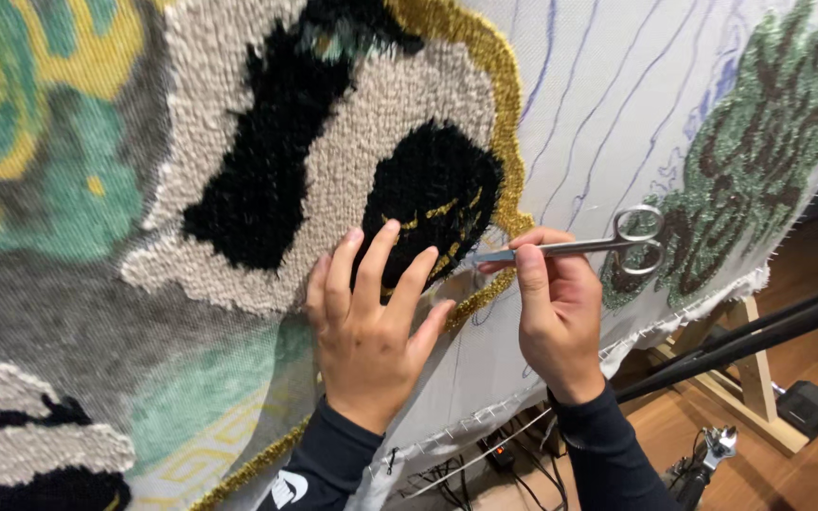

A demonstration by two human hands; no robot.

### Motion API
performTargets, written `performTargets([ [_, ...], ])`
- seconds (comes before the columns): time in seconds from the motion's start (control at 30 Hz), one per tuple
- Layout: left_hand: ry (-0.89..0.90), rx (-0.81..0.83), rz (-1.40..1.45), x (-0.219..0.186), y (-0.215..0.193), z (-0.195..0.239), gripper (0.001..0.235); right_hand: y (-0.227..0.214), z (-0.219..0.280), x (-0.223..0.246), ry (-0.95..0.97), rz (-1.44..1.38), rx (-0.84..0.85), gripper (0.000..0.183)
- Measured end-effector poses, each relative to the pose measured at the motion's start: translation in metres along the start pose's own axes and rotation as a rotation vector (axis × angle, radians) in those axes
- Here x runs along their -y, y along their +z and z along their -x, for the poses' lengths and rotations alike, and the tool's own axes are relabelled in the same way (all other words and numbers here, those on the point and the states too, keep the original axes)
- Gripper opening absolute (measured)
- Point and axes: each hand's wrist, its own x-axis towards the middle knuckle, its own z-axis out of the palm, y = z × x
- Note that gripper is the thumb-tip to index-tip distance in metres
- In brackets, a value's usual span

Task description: The person uses a handheld tufting gun to apply black yarn to a large canvas featuring a skull design. They then use scissors to trim the excess yarn loops on the canvas surface.

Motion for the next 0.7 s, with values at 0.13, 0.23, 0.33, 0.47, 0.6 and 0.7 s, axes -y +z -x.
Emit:
performTargets([
  [0.13,-0.003,0.069,-0.016,0.004,0.008,0.003,0.065,-0.005,-0.004,-0.008,-0.016,0.026,0.053,0.018],
  [0.23,-0.02,0.117,-0.021,0.008,0.007,0.004,0.07,-0.003,-0.006,-0.009,-0.026,0.027,0.07,0.018],
  [0.33,0.009,0.097,-0.029,0.009,0.009,0.001,0.069,0.004,-0.003,-0.012,-0.026,0.009,0.074,0.017],
  [0.47,0.008,0.055,-0.05,0.008,0.014,0.001,0.066,0.001,0.002,-0.015,-0.06,0.087,0.084,0.018],
  [0.6,-0.022,0.042,-0.045,0.006,0.025,0.005,0.064,-0.005,0.003,-0.013,-0.059,0.16,0.092,0.02],
  [0.7,-0.013,0.022,-0.067,0.009,0.03,0.007,0.059,-0.004,0.003,-0.012,-0.061,0.29,0.091,0.019],
])
